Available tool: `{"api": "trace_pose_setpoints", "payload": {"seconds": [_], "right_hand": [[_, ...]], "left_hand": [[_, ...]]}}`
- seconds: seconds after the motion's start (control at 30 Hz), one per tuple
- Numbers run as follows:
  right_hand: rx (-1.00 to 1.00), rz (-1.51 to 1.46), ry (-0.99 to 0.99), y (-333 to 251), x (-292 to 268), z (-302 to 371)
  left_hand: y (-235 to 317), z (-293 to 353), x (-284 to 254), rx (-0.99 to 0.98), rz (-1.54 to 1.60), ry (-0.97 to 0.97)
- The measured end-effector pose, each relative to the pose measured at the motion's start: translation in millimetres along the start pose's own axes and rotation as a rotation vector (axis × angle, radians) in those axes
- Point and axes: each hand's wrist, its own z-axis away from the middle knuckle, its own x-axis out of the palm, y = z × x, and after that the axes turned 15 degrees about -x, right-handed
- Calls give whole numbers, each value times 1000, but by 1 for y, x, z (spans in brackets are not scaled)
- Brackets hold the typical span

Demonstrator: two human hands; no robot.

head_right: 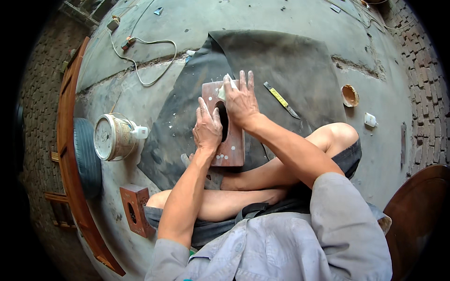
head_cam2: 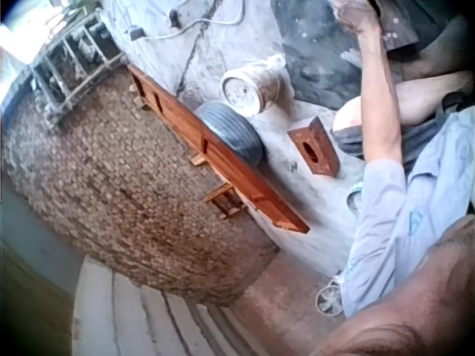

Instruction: The person sits on the floor and carves a rectangular wooden block using a utility knife. They scrape away wood shavings and then smooth the surface with sandpaper. The person repeats this process on different sides of the block.

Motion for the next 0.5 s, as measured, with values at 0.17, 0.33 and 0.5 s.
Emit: {"api": "trace_pose_setpoints", "payload": {"seconds": [0.17,0.33,0.5], "right_hand": [[-65,-43,65,-8,-6,33],[-40,-50,1,-8,-4,34],[0,-69,62,7,-4,17]], "left_hand": [[-3,0,1,-1,1,11],[-2,1,0,11,-11,13],[-1,3,2,27,-8,13]]}}
